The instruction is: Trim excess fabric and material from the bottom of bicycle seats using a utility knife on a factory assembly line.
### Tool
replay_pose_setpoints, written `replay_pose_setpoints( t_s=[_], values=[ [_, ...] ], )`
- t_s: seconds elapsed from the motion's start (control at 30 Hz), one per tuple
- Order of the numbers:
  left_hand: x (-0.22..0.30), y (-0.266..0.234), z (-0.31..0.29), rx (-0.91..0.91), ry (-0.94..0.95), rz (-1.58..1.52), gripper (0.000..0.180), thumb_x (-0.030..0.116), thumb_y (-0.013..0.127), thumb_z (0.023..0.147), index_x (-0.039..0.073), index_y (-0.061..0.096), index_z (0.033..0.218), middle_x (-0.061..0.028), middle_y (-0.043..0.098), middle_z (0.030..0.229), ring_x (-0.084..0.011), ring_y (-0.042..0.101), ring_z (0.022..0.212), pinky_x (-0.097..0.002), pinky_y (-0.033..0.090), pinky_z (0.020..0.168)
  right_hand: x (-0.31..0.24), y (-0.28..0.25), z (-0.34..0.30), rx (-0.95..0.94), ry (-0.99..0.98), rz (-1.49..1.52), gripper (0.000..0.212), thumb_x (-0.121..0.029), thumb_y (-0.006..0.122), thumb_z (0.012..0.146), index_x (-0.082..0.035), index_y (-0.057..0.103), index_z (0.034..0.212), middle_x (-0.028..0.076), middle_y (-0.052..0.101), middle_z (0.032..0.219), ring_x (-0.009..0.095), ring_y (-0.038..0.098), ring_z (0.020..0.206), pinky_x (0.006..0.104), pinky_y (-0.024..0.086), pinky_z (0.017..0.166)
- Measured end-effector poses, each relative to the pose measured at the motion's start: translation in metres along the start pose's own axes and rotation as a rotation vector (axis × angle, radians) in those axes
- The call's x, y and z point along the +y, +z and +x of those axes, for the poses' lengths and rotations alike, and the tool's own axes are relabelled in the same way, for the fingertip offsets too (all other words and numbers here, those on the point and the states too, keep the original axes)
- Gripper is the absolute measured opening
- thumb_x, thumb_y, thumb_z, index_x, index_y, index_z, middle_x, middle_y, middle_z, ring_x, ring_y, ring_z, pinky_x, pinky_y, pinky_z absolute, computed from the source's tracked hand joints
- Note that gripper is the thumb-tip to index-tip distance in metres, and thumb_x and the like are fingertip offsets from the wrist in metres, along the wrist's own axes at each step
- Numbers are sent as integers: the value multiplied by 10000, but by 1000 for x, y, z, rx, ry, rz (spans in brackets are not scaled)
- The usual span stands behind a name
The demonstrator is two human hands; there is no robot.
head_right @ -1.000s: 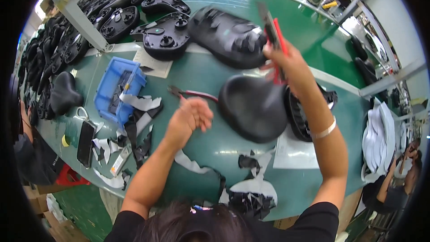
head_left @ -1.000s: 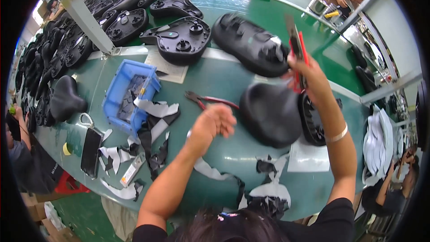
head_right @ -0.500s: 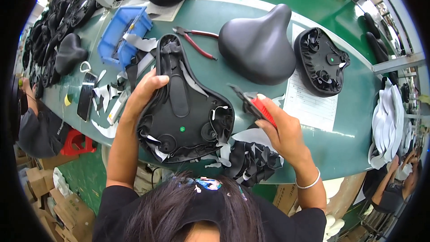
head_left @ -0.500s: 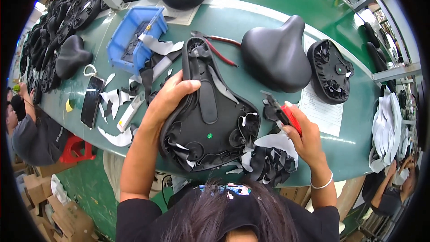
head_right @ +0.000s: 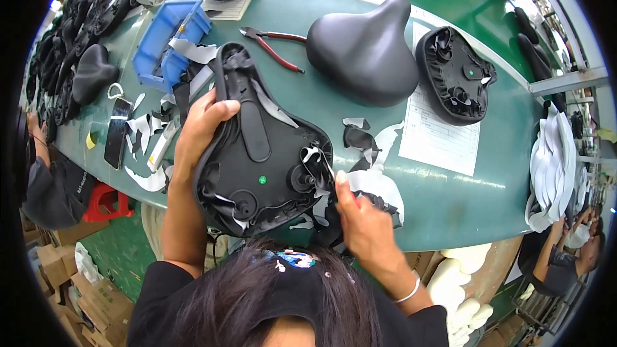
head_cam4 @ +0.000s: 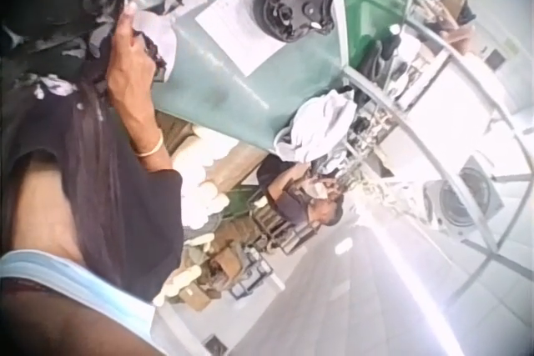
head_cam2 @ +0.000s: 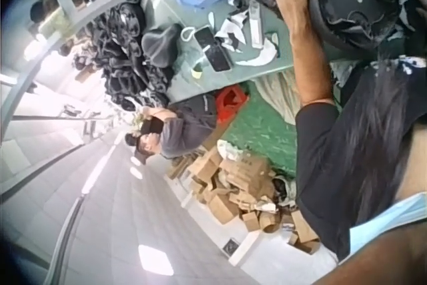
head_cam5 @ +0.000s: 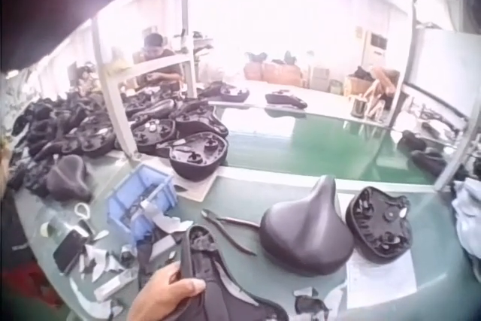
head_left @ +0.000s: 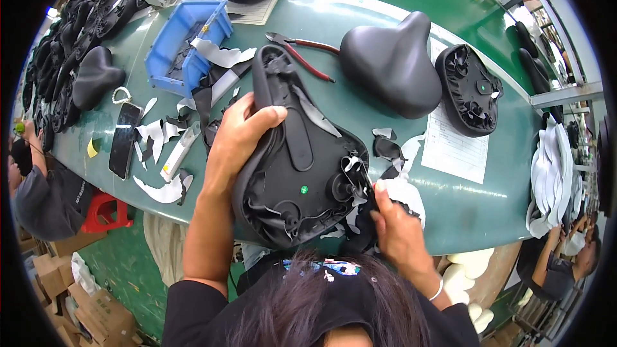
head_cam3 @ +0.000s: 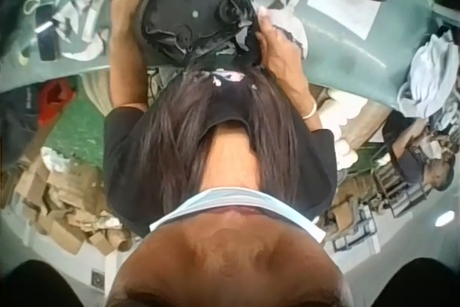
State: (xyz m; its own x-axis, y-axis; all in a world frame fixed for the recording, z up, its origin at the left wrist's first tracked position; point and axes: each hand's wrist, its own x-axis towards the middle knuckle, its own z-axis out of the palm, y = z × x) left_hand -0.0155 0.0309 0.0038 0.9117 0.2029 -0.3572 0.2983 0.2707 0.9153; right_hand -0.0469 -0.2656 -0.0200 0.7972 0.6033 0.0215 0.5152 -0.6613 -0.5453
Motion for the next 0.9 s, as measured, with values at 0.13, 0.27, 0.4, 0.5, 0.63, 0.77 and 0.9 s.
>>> replay_pose_setpoints(
  t_s=[0.13,0.27,0.4,0.5,0.63,0.77,0.9],
  values=[
    [-13,-3,-25,122,51,-77,405,244,611,779,-34,539,1066,-61,566,894,-112,554,769,-256,477,694,-15,-2,-21,68,61,144,561,-6,621,834,-95,446,1360,218,651,988,354,670,785,387,545,669],
    [-17,2,-40,153,84,-172,480,247,613,786,-40,509,1155,-85,555,983,-133,550,847,-262,466,756,4,-6,15,431,-14,406,559,-11,658,820,-30,446,1336,187,606,1203,235,683,871,324,539,737],
    [-27,-7,-47,123,148,-129,495,246,616,789,-43,499,1173,-91,556,1013,-138,546,912,-267,451,818,-22,-8,88,305,-148,305,590,-65,669,821,-70,415,1354,128,652,1028,138,609,748,263,496,654],
    [-59,-24,-54,355,266,35,527,222,633,802,-32,441,1222,-107,527,1104,-163,521,998,-306,433,872,7,-20,93,353,67,542,518,-51,652,813,-44,460,1294,76,618,979,85,546,691,234,471,633],
    [-42,-2,-57,502,659,1128,581,217,733,691,24,469,1171,-142,516,1045,-328,491,1039,-409,350,952,2,-35,91,325,258,728,448,-69,652,816,-34,491,1233,10,566,894,85,541,742,247,477,695],
    [-8,54,-26,-46,855,1117,341,206,709,715,55,569,987,-119,556,881,-293,523,861,-367,388,808,-33,-30,91,202,-126,576,529,-89,694,806,-29,458,1275,136,650,1000,191,667,871,296,501,774],
    [-25,48,-3,-232,715,1108,164,191,636,790,51,576,730,-88,487,638,-258,478,675,-361,329,666,10,-53,68,139,-41,390,583,-94,702,804,-37,441,1322,142,658,1034,265,674,921,332,512,798]
  ],
)
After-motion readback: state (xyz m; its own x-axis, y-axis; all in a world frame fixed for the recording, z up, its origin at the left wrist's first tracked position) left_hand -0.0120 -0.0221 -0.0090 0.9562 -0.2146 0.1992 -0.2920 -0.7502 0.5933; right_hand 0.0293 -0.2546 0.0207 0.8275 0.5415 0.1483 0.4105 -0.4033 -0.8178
